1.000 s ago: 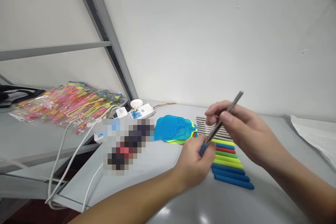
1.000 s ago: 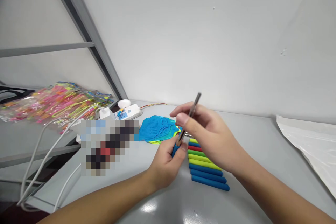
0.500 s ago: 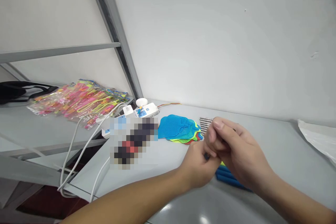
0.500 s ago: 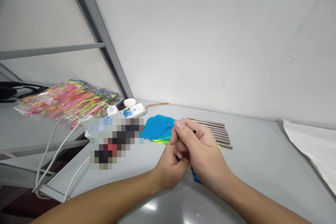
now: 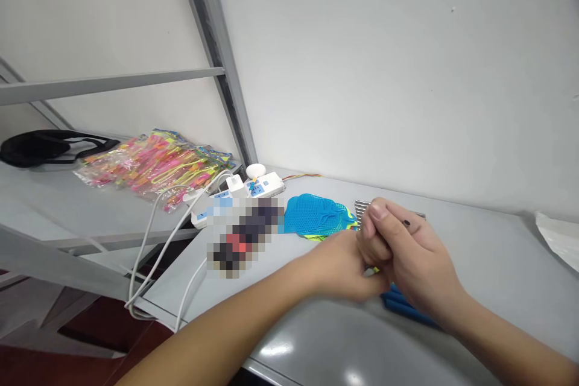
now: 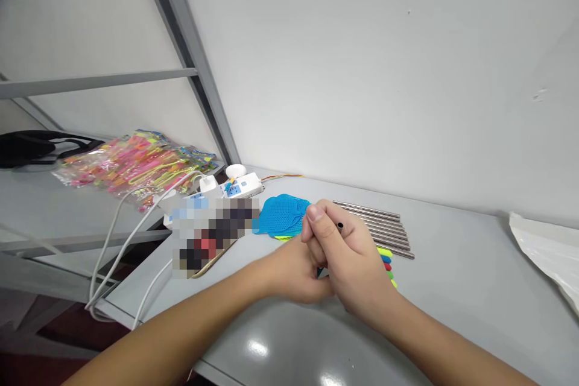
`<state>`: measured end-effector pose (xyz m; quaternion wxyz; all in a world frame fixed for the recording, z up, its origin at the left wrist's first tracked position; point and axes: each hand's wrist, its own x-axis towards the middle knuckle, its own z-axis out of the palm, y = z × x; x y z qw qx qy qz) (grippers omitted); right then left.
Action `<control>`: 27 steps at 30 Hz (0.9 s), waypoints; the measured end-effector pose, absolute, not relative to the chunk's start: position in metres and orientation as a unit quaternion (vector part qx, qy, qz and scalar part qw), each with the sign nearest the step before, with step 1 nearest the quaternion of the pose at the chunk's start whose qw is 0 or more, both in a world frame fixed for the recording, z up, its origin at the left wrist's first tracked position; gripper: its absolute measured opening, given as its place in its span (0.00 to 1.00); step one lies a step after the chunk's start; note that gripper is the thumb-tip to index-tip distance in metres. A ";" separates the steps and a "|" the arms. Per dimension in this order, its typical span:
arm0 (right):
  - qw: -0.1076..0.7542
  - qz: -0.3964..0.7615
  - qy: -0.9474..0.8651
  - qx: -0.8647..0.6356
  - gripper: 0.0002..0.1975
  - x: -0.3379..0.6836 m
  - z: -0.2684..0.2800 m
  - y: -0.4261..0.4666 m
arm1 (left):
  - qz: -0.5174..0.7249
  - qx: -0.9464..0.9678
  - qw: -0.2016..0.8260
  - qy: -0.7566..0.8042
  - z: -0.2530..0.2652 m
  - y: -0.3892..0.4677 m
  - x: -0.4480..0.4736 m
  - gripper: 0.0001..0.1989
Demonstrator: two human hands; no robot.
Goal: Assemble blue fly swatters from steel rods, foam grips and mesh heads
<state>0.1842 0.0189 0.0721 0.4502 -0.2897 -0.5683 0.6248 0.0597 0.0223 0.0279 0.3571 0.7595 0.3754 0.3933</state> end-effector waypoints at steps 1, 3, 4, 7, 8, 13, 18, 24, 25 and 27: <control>0.450 0.625 -0.571 -0.285 0.18 0.183 0.072 0.020 | 0.336 0.798 0.353 0.356 0.034 0.022 0.052 0.05; 0.450 0.624 -0.578 -0.272 0.18 0.181 0.072 0.021 | 0.256 0.839 0.327 0.351 0.041 0.020 0.036 0.05; 0.449 0.624 -0.580 -0.269 0.18 0.180 0.072 0.022 | 0.232 0.847 0.314 0.362 0.042 0.018 0.029 0.05; 0.440 0.634 -0.580 -0.261 0.17 0.176 0.071 0.020 | 0.198 0.841 0.309 0.397 0.035 0.011 0.011 0.06; 0.436 0.637 -0.580 -0.259 0.17 0.174 0.071 0.020 | 0.192 0.837 0.315 0.404 0.031 0.009 0.008 0.07; 0.425 0.647 -0.580 -0.255 0.17 0.170 0.065 0.019 | 0.185 0.827 0.339 0.410 0.014 0.006 0.008 0.08; 0.423 0.652 -0.577 -0.250 0.17 0.165 0.058 0.023 | 0.201 0.822 0.370 0.383 0.011 0.013 0.011 0.08; 0.407 0.654 -0.585 -0.254 0.18 0.165 0.050 0.026 | 0.217 0.822 0.377 0.368 0.008 0.014 0.010 0.05; 0.402 0.650 -0.591 -0.259 0.17 0.166 0.049 0.025 | 0.223 0.820 0.380 0.365 0.008 0.013 0.010 0.03; 0.392 0.640 -0.604 -0.267 0.17 0.168 0.047 0.025 | 0.231 0.815 0.388 0.363 0.006 0.012 0.010 0.01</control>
